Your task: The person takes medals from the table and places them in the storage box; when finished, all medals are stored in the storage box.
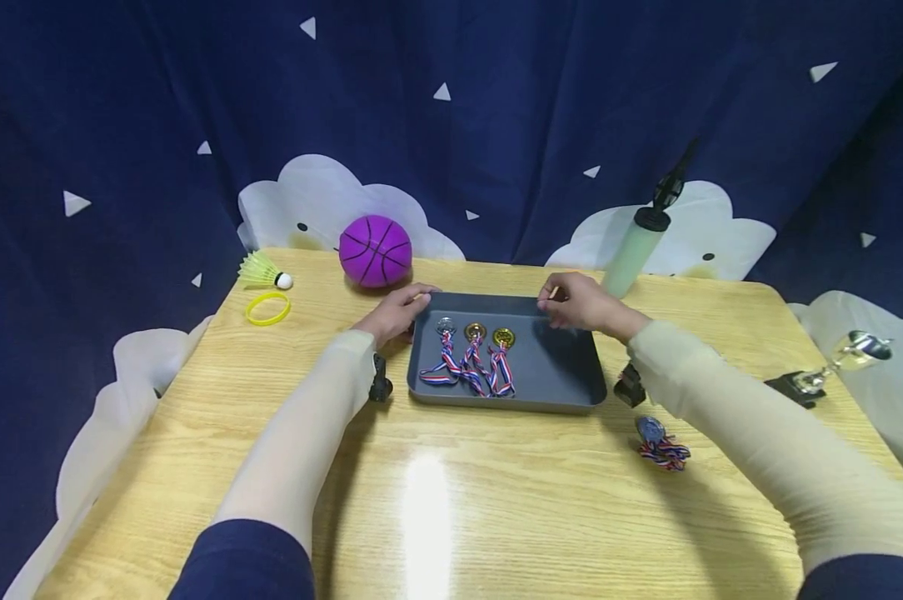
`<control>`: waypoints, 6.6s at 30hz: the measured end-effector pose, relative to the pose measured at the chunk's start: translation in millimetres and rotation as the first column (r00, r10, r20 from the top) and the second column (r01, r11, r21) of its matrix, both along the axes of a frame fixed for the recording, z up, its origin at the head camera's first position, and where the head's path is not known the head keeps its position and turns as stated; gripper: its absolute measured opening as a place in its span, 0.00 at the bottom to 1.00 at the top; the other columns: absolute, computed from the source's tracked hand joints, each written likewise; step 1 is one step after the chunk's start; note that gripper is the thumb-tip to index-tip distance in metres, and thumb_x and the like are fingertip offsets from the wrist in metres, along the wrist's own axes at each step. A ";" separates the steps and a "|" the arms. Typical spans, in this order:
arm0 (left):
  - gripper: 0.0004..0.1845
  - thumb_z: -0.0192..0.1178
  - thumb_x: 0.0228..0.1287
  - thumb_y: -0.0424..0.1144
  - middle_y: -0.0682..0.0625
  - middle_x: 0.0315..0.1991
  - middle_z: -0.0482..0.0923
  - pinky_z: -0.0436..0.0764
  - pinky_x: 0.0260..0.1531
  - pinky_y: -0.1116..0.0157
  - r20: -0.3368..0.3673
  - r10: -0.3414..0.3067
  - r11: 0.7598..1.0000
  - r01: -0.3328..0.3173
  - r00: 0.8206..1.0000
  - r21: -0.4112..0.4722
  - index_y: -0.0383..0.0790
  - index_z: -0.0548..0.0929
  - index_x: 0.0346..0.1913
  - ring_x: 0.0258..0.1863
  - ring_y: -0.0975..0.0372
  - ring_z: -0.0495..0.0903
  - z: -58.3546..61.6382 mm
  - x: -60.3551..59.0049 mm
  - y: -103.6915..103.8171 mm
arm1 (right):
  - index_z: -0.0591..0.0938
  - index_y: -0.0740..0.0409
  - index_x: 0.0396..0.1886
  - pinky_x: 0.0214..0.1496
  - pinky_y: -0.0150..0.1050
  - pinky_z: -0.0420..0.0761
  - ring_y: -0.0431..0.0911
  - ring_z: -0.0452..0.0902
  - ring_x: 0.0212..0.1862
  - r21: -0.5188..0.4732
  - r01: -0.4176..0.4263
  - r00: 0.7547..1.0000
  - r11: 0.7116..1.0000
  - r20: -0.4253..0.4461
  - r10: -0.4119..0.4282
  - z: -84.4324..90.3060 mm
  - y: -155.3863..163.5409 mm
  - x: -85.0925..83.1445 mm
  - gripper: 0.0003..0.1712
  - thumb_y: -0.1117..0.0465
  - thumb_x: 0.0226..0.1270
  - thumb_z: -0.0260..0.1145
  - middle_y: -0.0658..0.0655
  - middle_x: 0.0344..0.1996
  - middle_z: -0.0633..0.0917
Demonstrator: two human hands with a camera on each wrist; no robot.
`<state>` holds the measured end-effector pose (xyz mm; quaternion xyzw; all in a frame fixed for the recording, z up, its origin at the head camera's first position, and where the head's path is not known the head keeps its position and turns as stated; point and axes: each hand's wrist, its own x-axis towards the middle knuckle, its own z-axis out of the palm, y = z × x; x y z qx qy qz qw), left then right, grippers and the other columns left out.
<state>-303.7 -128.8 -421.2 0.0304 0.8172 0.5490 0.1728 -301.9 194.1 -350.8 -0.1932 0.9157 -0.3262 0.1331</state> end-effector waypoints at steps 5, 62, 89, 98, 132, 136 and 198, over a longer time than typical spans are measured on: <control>0.23 0.42 0.87 0.46 0.35 0.66 0.77 0.83 0.34 0.66 -0.009 -0.001 1.000 0.001 1.000 -0.014 0.51 0.71 0.77 0.42 0.55 0.82 0.6 1.2 -3.2 | 0.77 0.75 0.47 0.33 0.32 0.87 0.41 0.83 0.30 -0.013 0.038 0.998 0.999 0.047 -0.038 9.9 48.8 6.7 0.09 0.68 0.78 0.61 0.61 0.30 0.83; 0.23 0.40 0.88 0.47 0.37 0.67 0.78 0.84 0.41 0.64 0.023 0.000 1.000 0.001 1.000 -0.016 0.53 0.70 0.77 0.49 0.53 0.83 4.7 3.9 1.0 | 0.82 0.67 0.51 0.41 0.26 0.79 0.32 0.80 0.38 -0.019 0.069 0.997 0.997 0.033 -0.068 8.3 180.3 55.5 0.10 0.64 0.80 0.61 0.43 0.36 0.89; 0.23 0.42 0.87 0.46 0.36 0.67 0.76 0.83 0.36 0.66 0.013 0.010 1.000 -0.010 1.000 0.002 0.51 0.71 0.77 0.48 0.53 0.83 0.4 0.3 2.0 | 0.75 0.59 0.51 0.54 0.34 0.89 0.45 0.91 0.51 -0.708 -0.154 0.899 0.689 0.189 0.396 68.3 48.7 55.6 0.10 0.73 0.83 0.50 0.53 0.44 0.92; 0.23 0.42 0.87 0.45 0.35 0.68 0.76 0.83 0.35 0.65 0.006 0.008 1.000 -0.008 1.000 0.000 0.50 0.71 0.77 0.48 0.52 0.83 2.6 -0.2 2.2 | 0.71 0.67 0.53 0.46 0.32 0.89 0.36 0.88 0.38 -0.432 0.125 0.908 0.893 0.413 0.072 14.0 17.2 31.8 0.08 0.66 0.83 0.53 0.48 0.38 0.85; 0.23 0.41 0.88 0.46 0.35 0.65 0.77 0.82 0.33 0.67 0.004 -0.004 1.000 0.004 1.000 -0.008 0.51 0.71 0.77 0.42 0.56 0.81 4.1 3.0 3.2 | 0.80 0.72 0.32 0.29 0.37 0.89 0.40 0.82 0.21 0.168 0.075 0.981 0.983 0.163 -0.103 -19.4 -8.6 0.3 0.10 0.68 0.74 0.63 0.62 0.22 0.88; 0.23 0.40 0.88 0.46 0.35 0.67 0.76 0.82 0.34 0.67 0.006 -0.016 1.000 0.017 1.000 -0.018 0.51 0.70 0.78 0.44 0.55 0.81 4.1 3.7 2.5 | 0.76 0.68 0.30 0.29 0.39 0.89 0.41 0.84 0.23 0.118 0.058 0.990 0.991 0.120 -0.073 -3.4 6.7 6.6 0.11 0.68 0.75 0.61 0.64 0.24 0.88; 0.24 0.41 0.88 0.47 0.37 0.71 0.74 0.82 0.37 0.66 -0.023 -0.016 0.999 0.015 1.000 -0.035 0.50 0.70 0.78 0.49 0.54 0.80 4.0 5.5 1.7 | 0.74 0.75 0.50 0.40 0.36 0.88 0.37 0.82 0.38 -0.178 -0.005 0.984 0.984 0.175 0.037 -35.9 175.7 91.4 0.09 0.72 0.77 0.59 0.54 0.36 0.82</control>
